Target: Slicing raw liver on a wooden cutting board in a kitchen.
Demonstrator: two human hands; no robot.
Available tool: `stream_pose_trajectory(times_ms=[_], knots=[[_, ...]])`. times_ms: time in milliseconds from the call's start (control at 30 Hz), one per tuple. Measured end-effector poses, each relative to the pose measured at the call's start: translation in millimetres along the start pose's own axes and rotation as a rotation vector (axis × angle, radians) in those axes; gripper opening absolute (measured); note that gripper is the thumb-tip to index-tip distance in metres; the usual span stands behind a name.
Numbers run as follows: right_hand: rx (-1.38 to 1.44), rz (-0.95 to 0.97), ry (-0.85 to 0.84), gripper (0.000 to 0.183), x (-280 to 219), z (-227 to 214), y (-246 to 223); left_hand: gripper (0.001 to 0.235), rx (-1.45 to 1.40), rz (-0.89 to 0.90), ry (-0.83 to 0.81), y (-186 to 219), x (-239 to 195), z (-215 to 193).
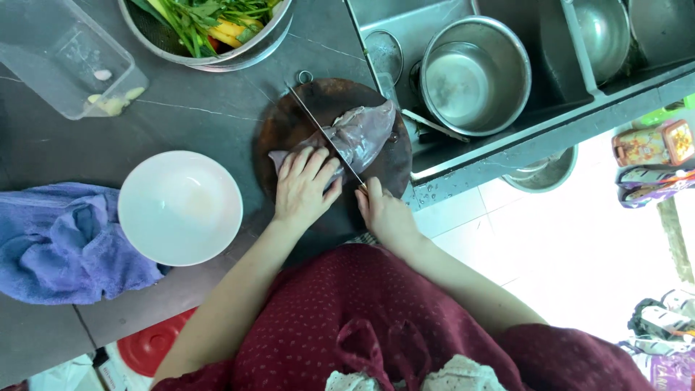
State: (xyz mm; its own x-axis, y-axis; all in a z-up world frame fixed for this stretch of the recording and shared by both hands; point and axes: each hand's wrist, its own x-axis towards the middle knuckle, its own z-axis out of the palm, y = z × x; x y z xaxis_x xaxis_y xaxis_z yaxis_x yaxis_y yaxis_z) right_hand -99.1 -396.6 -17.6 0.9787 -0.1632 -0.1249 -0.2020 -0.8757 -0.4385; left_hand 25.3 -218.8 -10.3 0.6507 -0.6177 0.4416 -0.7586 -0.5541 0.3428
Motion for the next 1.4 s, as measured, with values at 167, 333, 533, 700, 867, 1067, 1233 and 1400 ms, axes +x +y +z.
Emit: stream_pose_trajectory(times_ms=[167, 333, 533, 700, 867, 1067, 1233, 1400], knots=[[0.07, 0.093, -0.105, 0.028, -53, -28, 23, 0.035, 0.002, -0.051, 0.024, -2, 3, -1], [0.098, 0.113, -0.163, 0.028, -38, -28, 14, 0.033, -0.049, -0.047, 0.017, 2, -4, -1], [0.054, -0.005, -0.058, 0.028, -11, -13, 6, 0.037, -0.058, -0.042, 0.065, 4, -12, 7], [0.057, -0.012, -0.132, 0.028, -74, -42, 39, 0.034, -0.081, -0.209, 0.166, 1, -13, 15], [-0.009, 0.008, -0.124, 0.03, -50, -45, 30, 0.032, -0.246, -0.247, 0.265, 10, -17, 6], [0.079, -0.014, -0.099, 0.03, -34, -52, 33, 0.033, -0.832, -0.506, 0.569, -6, 4, 4], [0.254, 0.014, -0.135, 0.031, -53, -55, 42, 0.033, -0.926, -0.502, 0.644, -21, 47, -11], [0.427, 0.126, -0.144, 0.028, -87, -59, 56, 0.034, -0.503, -0.306, 0.403, -50, 84, 28]])
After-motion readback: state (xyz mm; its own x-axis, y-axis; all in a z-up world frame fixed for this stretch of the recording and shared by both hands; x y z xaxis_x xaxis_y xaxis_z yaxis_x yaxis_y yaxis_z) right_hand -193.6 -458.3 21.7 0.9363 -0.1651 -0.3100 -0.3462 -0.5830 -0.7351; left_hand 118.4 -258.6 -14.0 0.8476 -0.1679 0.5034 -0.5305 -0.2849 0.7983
